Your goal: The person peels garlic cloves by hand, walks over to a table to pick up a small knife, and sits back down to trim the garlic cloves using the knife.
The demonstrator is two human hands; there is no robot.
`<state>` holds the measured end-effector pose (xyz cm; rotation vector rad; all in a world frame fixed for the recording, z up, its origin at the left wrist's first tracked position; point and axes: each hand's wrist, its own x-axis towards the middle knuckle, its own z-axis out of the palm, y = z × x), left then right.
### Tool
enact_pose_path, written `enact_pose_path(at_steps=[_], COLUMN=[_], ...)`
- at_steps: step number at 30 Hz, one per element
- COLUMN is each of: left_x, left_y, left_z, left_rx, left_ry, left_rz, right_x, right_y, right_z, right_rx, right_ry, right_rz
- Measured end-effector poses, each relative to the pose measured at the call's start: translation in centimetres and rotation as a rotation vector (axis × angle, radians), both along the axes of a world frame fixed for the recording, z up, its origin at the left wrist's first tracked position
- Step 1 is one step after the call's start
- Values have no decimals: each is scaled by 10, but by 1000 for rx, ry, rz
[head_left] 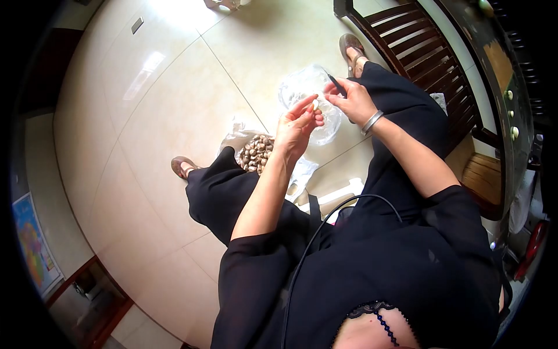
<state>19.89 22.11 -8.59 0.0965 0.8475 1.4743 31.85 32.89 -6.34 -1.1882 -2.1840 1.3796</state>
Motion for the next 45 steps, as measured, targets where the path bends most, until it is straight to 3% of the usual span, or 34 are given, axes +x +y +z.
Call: enact_pose_path(at_steps=[2,5,8,12,15,17,21,33,35,45], left_x=[1,-1,-4,-4,1,3,5,11,12,5], left_y=[0,0,0,-1,-1,-1,1,1,1,0], left_z=[-2,-8,-9,-6,3,6,10,10,9,7], left_rx=[-4,-19,-15,29,73,73,112,109,91,6], left_ry=[-111,-175,-217,-215,-142,93,315,459,490,834], left_rz=[15,24,9,-111,-110,1,51,219,223,169], right_x=[-1,-3,-3,-3,-2,-3,-3,-4,-5,-4], right_y=[0,0,0,0,1,-1,-2,-4,-6,-4], right_z=[-3,-5,6,4,2,8,4,8,14,11], right_rx=[43,-142,-156,-221,-203,-253,-275,-460,-335,-240], right_ry=[58,295,228,218,189,194,178,140,199,107], right_rz=[1,103,213,114,73,51,55,78,76,108])
